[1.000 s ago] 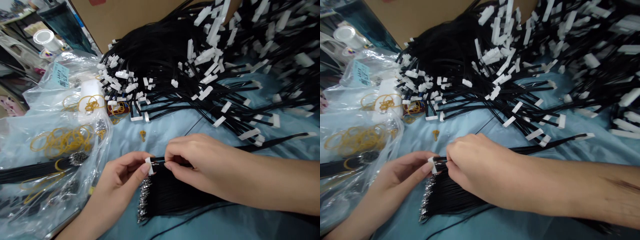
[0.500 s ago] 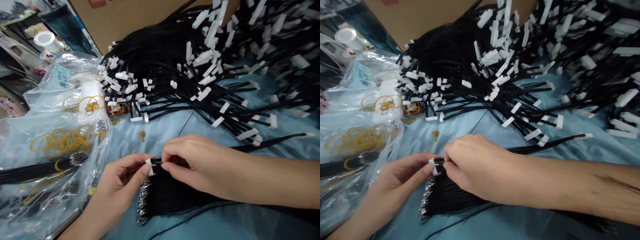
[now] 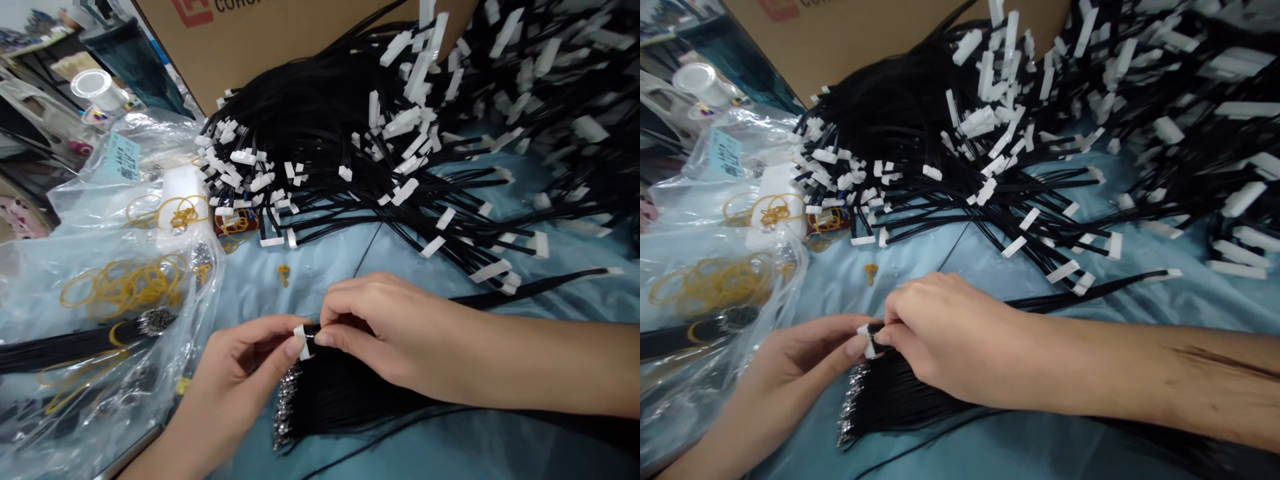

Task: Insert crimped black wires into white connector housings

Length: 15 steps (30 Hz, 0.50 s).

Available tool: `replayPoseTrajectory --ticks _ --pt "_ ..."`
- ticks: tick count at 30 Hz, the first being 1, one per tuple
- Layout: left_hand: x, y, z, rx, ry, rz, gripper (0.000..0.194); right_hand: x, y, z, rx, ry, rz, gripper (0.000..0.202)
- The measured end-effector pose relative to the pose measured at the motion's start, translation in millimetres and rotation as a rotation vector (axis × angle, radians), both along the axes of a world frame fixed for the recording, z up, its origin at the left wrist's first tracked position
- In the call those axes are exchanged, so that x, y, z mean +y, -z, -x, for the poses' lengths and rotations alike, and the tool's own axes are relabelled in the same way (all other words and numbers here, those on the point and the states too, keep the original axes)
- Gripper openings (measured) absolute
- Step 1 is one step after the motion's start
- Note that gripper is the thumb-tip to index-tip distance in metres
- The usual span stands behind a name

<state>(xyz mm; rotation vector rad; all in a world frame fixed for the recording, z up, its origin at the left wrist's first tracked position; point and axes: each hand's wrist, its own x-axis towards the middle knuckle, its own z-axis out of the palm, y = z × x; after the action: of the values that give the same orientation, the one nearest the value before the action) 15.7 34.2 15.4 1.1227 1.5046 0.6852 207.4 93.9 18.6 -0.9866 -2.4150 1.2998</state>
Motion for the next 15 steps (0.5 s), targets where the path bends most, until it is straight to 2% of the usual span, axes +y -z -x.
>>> replayPoseTrajectory --ticks 8,11,15 --pt "-0.2 0.2 0.3 -0.027 -0.019 0.037 0.012 2.2 -3.6 -0.4 0.019 0.005 0.102 0.025" --pt "-0.6 0.4 1.6 -0.077 -0.018 0.037 0.013 -0.5 -0.5 1.4 0.048 0.007 0.03 0.023" --pt "0.6 0.6 2.5 -0.187 -0.011 0.077 0.011 -6.6 6.9 1.3 0.137 0.014 -0.153 0.019"
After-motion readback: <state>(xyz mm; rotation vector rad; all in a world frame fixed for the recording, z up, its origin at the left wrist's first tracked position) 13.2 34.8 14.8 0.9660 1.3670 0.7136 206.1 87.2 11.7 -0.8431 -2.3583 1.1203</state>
